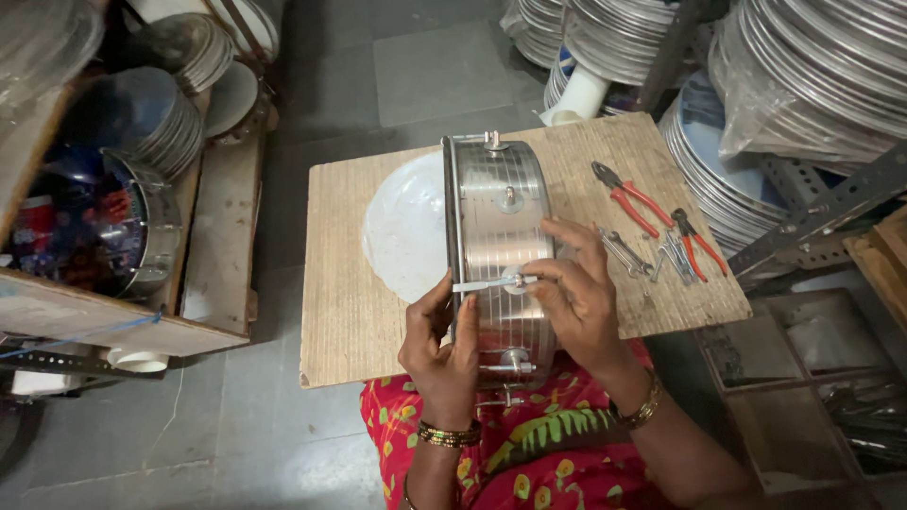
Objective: The person assembles a drum by placing its head on a metal rim and then tightening several nuts onto the threaded posts around the drum's shell using their fingers and a small wrench.
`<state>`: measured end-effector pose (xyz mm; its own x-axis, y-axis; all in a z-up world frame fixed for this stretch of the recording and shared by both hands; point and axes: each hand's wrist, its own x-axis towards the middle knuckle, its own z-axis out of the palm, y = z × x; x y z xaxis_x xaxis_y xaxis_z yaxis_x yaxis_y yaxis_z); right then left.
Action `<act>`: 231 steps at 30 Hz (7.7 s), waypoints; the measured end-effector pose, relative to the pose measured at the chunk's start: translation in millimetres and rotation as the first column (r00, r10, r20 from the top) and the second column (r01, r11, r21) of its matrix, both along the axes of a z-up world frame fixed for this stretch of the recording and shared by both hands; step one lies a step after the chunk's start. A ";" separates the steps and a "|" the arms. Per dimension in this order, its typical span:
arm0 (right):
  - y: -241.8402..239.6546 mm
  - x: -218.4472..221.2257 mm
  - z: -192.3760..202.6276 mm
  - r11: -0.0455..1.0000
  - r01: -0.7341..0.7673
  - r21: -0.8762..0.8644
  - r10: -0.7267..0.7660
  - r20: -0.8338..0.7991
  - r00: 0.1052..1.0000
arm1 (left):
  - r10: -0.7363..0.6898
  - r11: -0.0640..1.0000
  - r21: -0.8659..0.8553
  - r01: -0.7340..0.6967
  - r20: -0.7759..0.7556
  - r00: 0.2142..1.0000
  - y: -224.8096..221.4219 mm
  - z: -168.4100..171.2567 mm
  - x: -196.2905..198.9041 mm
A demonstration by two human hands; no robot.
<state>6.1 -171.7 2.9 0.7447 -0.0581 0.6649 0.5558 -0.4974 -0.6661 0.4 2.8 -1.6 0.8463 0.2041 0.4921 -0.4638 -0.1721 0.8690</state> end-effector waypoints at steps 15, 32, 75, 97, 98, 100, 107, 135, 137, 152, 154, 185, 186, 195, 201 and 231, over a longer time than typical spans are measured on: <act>8.1 1.8 9.1 0.999 -0.009 -0.036 0.011 0.051 0.999 | 0.009 1.000 -0.021 -0.008 0.023 1.000 5.2 -4.0 0.3; 1.5 2.3 1.0 1.000 -0.004 -0.030 0.005 0.036 0.999 | -0.025 0.997 -0.069 0.024 -0.016 1.000 0.9 -6.1 0.3; -8.8 3.0 2.9 0.999 -0.029 -0.034 0.032 0.093 0.995 | -0.024 0.999 -0.023 0.024 0.014 1.000 -7.6 -7.9 0.9; -10.5 12.1 2.8 0.993 -0.028 -0.115 0.036 0.068 0.997 | -0.039 0.996 -0.075 0.040 0.014 0.999 -7.8 -8.4 7.6; -10.0 12.6 2.7 0.992 -0.017 -0.122 0.025 0.069 0.997 | -0.051 0.995 -0.090 0.051 0.011 0.999 -8.1 -7.7 8.1; -9.7 13.4 2.0 0.991 0.007 -0.137 0.003 0.072 0.997 | -0.061 0.992 -0.106 0.061 0.004 0.998 -9.0 -6.4 8.5; -7.7 20.3 -2.8 0.992 0.023 -0.123 -0.008 0.121 0.993 | -0.056 0.994 -0.096 0.058 0.019 0.998 -8.1 -2.9 10.5; -9.2 23.4 21.3 0.989 -0.062 -0.135 0.068 0.041 0.997 | -0.017 0.997 -0.079 0.020 0.034 0.999 -4.2 5.1 13.3; -7.9 24.4 18.4 0.991 -0.051 -0.128 0.058 0.052 0.997 | -0.037 0.997 -0.070 0.039 0.032 0.999 -4.3 7.9 11.7; -11.1 19.2 16.5 0.993 -0.052 -0.105 0.063 0.096 0.993 | -0.039 0.999 -0.035 0.040 0.014 0.999 -9.1 14.4 8.6; -9.7 17.7 16.6 0.995 -0.043 -0.091 0.050 0.083 0.995 | -0.040 0.999 -0.036 0.040 0.008 0.999 -9.9 13.9 7.8; -6.2 -11.9 -0.9 0.999 -0.052 0.014 0.051 0.102 0.994 | -0.122 0.989 -0.074 0.127 0.059 0.991 -11.6 2.1 19.4; -8.6 -21.2 -5.3 0.998 -0.055 -0.005 0.056 0.125 0.991 | -0.124 0.990 -0.061 0.128 0.069 0.990 -11.0 2.5 18.5; -6.8 -39.6 -52.1 0.991 -0.022 -0.136 0.047 0.185 0.982 | -0.102 0.995 -0.005 0.103 0.051 0.993 -15.3 8.5 22.4; -5.4 -37.6 -55.4 0.996 -0.020 -0.082 0.032 0.144 0.989 | -0.087 0.996 -0.019 0.087 0.010 0.996 -15.6 16.1 21.7; 16.7 -45.2 -38.6 0.998 -0.008 -0.069 0.012 0.058 0.998 | -0.310 0.939 0.120 0.323 -0.117 0.944 33.5 50.2 0.7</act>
